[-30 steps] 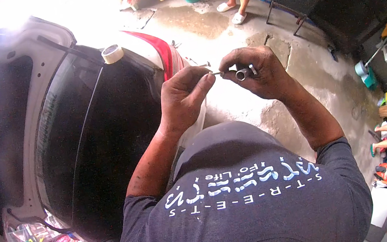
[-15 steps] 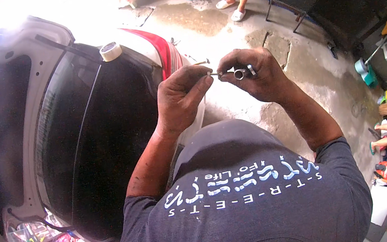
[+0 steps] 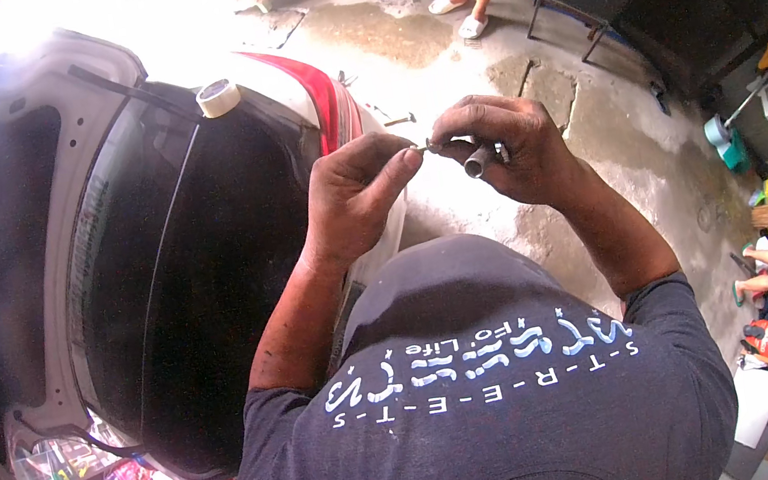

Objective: The person manipulates a tail light assembly on a white vehicle. They use a socket wrench to loosen and remove a bolt from the assembly, then handle a small electrical component and a metal bracket by hand, turning the bracket and preparing to re-attach the component.

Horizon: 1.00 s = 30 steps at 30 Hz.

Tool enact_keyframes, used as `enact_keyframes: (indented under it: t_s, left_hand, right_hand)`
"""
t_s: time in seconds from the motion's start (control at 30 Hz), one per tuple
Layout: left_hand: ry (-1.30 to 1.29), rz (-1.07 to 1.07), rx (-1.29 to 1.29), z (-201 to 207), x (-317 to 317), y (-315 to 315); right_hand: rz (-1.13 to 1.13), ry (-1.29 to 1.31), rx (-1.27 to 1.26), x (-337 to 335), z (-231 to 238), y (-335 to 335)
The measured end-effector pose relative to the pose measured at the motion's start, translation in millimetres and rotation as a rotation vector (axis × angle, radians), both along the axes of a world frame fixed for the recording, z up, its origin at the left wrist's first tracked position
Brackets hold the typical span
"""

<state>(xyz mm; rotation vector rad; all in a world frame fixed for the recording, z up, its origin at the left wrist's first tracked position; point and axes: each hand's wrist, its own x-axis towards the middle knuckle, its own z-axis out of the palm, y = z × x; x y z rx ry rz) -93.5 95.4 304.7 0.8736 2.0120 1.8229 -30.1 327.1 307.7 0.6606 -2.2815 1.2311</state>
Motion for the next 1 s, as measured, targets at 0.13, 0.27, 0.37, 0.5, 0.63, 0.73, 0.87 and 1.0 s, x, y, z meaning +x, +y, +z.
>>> enact_keyframes:
  t_s: [0.13, 0.27, 0.37, 0.5, 0.63, 0.73, 0.87, 1.0]
  left_hand:
    - [-0.043, -0.052, -0.002, 0, -3, -3]
    - [-0.157, -0.117, 0.011, -1, -2, -4]
    - [-0.119, -0.143, 0.009, -2, -5, -4]
    - [0.005, -0.084, 0.051, -10, -3, 1]
    - [-0.055, -0.118, 0.028, -8, -3, -2]
    - [-0.228, -0.144, 0.028, -10, -5, -6]
    - [-0.238, -0.109, 0.121, -14, -1, 0]
    - [-0.197, -0.048, 0.098, -9, 4, 5]
  right_hand:
    - [0.028, 0.041, 0.052, 0, 3, -1]
    - [0.038, 0.043, 0.041, 0, 0, -1]
    - [0.03, -0.047, -0.02, 3, 3, -3]
    - [-0.004, -0.101, 0.011, 6, 9, -7]
    - [-0.011, -0.065, 0.025, 5, 3, -7]
    - [-0.011, -0.036, -0.011, 4, -2, -9]
    - [0.015, -0.056, -0.006, 5, 2, -10]
    - [-0.044, -0.24, -0.067, 9, 3, -14]
